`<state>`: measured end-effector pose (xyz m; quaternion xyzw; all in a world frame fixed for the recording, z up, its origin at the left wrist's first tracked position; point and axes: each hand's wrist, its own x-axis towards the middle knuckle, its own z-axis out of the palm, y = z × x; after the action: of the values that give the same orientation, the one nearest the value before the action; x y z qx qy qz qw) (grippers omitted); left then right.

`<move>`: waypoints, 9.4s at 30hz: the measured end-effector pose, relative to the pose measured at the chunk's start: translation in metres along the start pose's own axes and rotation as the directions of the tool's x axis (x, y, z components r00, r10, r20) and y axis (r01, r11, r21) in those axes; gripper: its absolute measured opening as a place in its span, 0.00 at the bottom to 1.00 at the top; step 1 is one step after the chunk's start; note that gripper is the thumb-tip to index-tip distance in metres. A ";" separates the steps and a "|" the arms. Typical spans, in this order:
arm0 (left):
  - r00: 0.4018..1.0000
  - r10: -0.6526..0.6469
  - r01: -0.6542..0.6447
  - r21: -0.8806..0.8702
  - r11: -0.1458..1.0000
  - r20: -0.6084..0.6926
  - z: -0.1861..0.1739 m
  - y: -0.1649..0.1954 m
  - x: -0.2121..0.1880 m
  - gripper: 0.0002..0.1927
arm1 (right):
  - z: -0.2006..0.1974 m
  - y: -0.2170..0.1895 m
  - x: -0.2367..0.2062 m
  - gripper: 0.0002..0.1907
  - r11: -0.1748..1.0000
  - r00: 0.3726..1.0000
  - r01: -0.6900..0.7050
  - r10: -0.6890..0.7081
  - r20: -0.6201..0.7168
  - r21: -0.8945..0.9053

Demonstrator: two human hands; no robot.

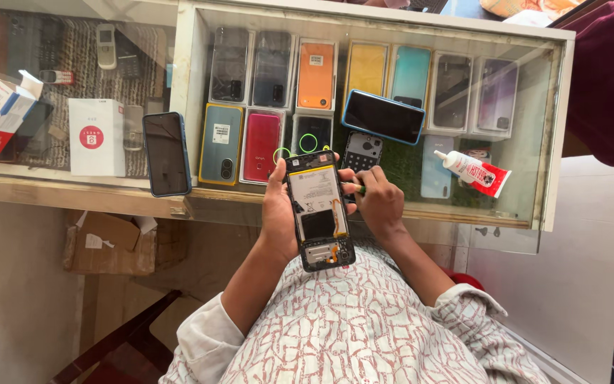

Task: The person holds a disassembled mobile phone and uses a small screwdriver to manipulate internal components. The person repeatedly turns the phone over and adjusts parts inside the chassis while working at a glass display counter.

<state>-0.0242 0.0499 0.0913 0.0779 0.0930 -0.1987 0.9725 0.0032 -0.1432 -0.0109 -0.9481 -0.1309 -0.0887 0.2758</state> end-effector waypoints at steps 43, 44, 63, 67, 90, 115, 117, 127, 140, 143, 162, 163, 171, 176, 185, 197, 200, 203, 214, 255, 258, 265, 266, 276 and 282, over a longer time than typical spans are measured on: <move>0.954 -0.299 0.290 0.289 0.912 -0.013 0.035 0.016 0.068 0.37 | -0.139 -0.052 0.102 0.09 0.882 0.965 0.263 -0.237 -0.114 0.391; 0.954 -0.299 0.291 0.269 0.918 -0.012 0.035 0.015 0.068 0.37 | -0.139 -0.052 0.103 0.10 0.879 0.965 0.264 -0.245 -0.099 0.397; 0.973 -0.229 0.217 0.401 0.890 -0.019 0.035 0.009 0.067 0.36 | -0.145 -0.059 0.101 0.11 0.905 0.899 0.425 -0.421 -0.116 0.012; 0.971 -0.237 0.221 0.374 0.901 -0.002 0.037 0.010 0.066 0.36 | -0.149 -0.062 0.097 0.16 0.913 0.908 0.407 -0.407 -0.103 -0.018; 0.987 -0.162 0.108 0.784 0.612 -0.010 0.046 0.015 0.066 0.24 | -0.135 -0.044 0.087 0.04 0.199 0.971 -0.227 0.119 0.207 0.953; 0.956 0.258 -0.175 0.976 0.128 0.138 0.054 -0.008 0.057 0.17 | -0.179 -0.080 0.022 0.11 0.944 0.959 0.031 0.065 -0.276 0.328; 0.946 0.283 -0.193 0.977 0.094 0.160 0.056 -0.010 0.056 0.18 | -0.178 -0.081 0.021 0.11 0.945 0.957 0.026 0.071 -0.282 0.326; 0.910 0.325 -0.253 0.966 -0.052 0.256 0.059 -0.021 0.041 0.19 | -0.186 -0.087 0.008 0.11 0.950 0.954 0.061 0.035 -0.298 0.306; 0.887 0.335 -0.265 0.944 -0.195 0.318 0.053 -0.029 0.024 0.21 | -0.179 -0.083 -0.003 0.05 0.988 0.971 -0.115 0.134 -0.196 0.105; 0.889 0.356 -0.205 0.946 -0.253 0.288 0.052 -0.028 0.020 0.21 | -0.175 -0.088 -0.007 0.08 0.950 0.967 0.062 0.019 -0.254 0.307; 0.884 0.360 -0.216 0.943 -0.255 0.300 0.055 -0.027 0.021 0.21 | -0.170 -0.082 0.005 0.11 0.950 0.959 -0.122 0.187 -0.212 0.286; 0.887 0.357 -0.201 0.941 -0.271 0.292 0.055 -0.024 0.023 0.21 | -0.171 -0.082 0.005 0.12 0.931 0.966 -0.078 0.159 -0.204 0.358; 0.864 0.369 -0.252 0.928 -0.275 0.343 0.052 -0.016 0.026 0.20 | -0.162 -0.079 0.015 0.11 0.927 0.974 -0.105 0.169 -0.152 0.360; 0.881 0.371 -0.199 0.942 -0.269 0.292 0.053 -0.014 0.029 0.20 | -0.156 -0.072 0.023 0.13 0.912 0.943 -0.302 0.329 -0.056 0.277; 0.826 0.430 -0.250 0.921 -0.298 0.363 0.049 0.000 0.035 0.18 | -0.149 -0.074 0.041 0.10 0.891 0.988 -0.094 0.139 -0.071 0.443; 0.853 0.433 -0.172 0.941 -0.292 0.290 0.050 0.011 0.054 0.18 | -0.143 -0.081 0.061 0.08 0.939 0.960 -0.266 0.279 -0.032 0.220; 0.838 0.423 -0.232 0.927 -0.294 0.344 0.048 0.012 0.057 0.18 | -0.142 -0.078 0.061 0.17 0.842 0.960 -0.276 0.260 0.100 0.464; 0.911 0.396 -0.010 0.963 -0.268 0.120 0.046 0.012 0.056 0.19 | -0.140 -0.079 0.058 0.09 0.923 0.980 -0.103 0.158 -0.120 0.371; 0.897 0.379 -0.115 0.949 -0.295 0.226 0.038 0.010 0.053 0.19 | -0.129 -0.064 0.048 0.09 0.853 0.965 -0.250 0.260 0.043 0.458; 0.954 0.218 -0.099 0.473 0.875 -0.204 0.004 0.050 -0.016 0.28 | -0.010 -0.001 0.008 0.06 0.994 0.995 -0.084 0.079 0.065 0.064; 0.939 0.234 -0.060 0.548 0.834 -0.253 0.007 0.053 -0.012 0.24 | -0.008 -0.002 0.010 0.07 0.996 0.991 -0.084 0.081 0.104 0.023; 0.933 0.236 -0.025 0.607 0.795 -0.272 0.009 0.058 -0.002 0.21 | -0.014 0.000 0.015 0.06 0.980 0.979 -0.179 0.169 0.110 0.089; 0.931 0.232 -0.017 0.603 0.797 -0.280 0.008 0.059 -0.001 0.22 | -0.015 0.000 0.013 0.07 0.972 0.975 -0.208 0.198 0.101 0.111; 0.921 0.279 -0.020 0.683 0.730 -0.271 0.000 0.058 0.028 0.39 | -0.013 -0.010 0.013 0.11 0.868 0.880 -0.471 0.451 0.150 0.159; 0.973 0.173 -0.004 0.744 0.668 -0.150 -0.013 0.057 0.037 0.12 | -0.004 -0.016 0.011 0.11 0.875 0.888 -0.456 0.436 0.147 0.161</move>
<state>0.0304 0.0903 0.0770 0.4895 0.1015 -0.1622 0.8508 0.0080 -0.1302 0.0036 -0.9251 0.0689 0.0410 0.3712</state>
